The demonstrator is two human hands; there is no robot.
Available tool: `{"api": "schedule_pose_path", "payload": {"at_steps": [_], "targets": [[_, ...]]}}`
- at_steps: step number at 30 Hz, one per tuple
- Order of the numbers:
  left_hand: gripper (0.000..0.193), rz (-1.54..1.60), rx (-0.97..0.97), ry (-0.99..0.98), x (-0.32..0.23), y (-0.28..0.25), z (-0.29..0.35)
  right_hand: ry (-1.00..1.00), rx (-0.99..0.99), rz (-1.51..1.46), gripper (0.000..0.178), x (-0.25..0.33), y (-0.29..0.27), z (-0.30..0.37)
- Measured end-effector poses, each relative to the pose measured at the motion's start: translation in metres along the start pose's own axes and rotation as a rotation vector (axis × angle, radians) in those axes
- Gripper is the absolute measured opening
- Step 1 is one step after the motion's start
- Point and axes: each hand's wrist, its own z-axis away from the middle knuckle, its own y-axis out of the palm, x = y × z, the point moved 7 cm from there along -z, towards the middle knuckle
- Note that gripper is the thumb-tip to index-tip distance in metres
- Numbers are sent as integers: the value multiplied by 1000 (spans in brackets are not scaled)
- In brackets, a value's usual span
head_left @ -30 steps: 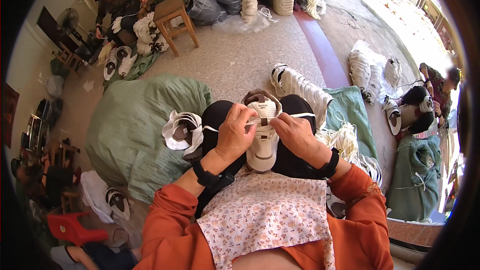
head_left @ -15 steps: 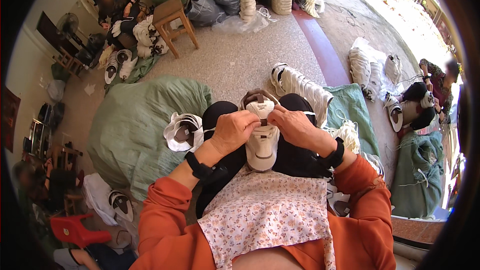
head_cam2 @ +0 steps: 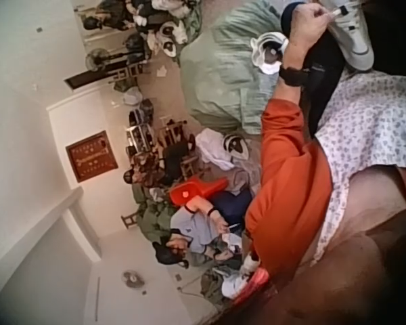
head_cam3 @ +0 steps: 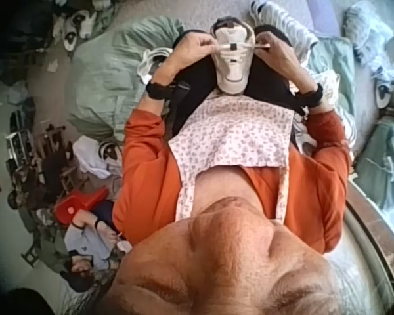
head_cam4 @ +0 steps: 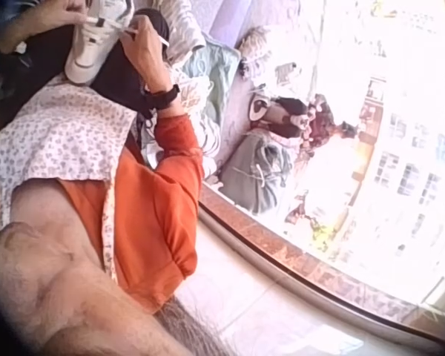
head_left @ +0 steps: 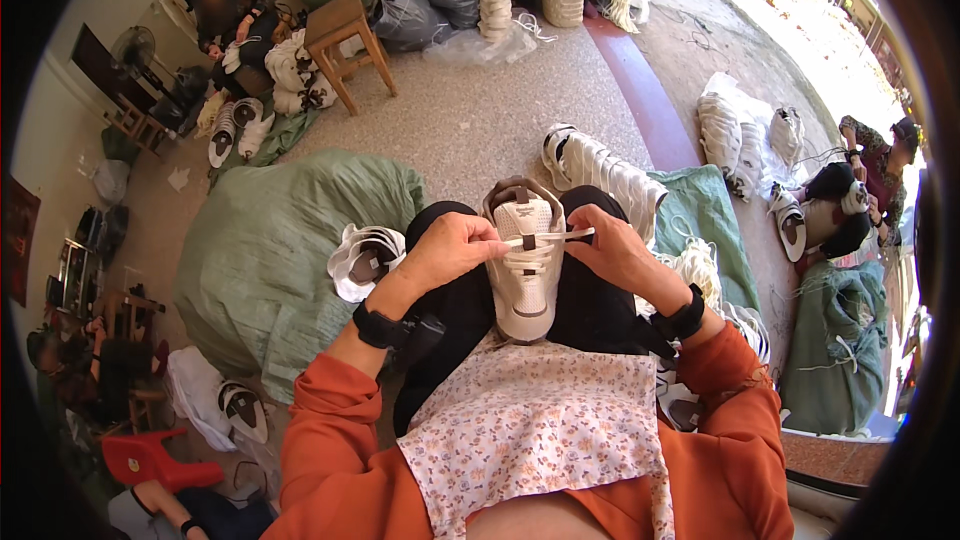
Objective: The person laces a shoe by hand, threading a lace through the eyelets, pulling it tight, and repeating the process for each eyelet.
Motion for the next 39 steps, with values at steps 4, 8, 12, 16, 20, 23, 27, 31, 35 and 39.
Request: {"api": "schedule_pose_path", "payload": {"at_steps": [4,8,12,16,20,23,27,31,35,39], "targets": [[16,143,97,-69,4,-3,3,-30,101,62,13,-8,-6,3],[17,195,118,-92,12,-18,7,-97,34,193,14,-16,-16,6],[17,184,-17,-188,21,-49,34,-39,-269,244,15,-4,-41,19],[20,714,-161,-176,66,-88,82,520,285,-620,29,-26,-2,47],[30,1217,-338,213,104,-97,138,598,201,-1102,35,-25,44,42],[25,1152,-373,214,124,-84,171,594,-57,-1420,27,-45,53,31],[23,847,-618,-96,158,-80,209,378,-225,-1658,20,-56,27,21],[22,771,-859,-110,166,-91,222,418,-512,-1666,18,-90,-18,47],[22,837,-990,38,168,-105,218,477,-805,-1571,20,-141,-55,94],[21,1284,-1056,174,159,-107,203,489,-881,-1501,22,-185,-68,137]]}}
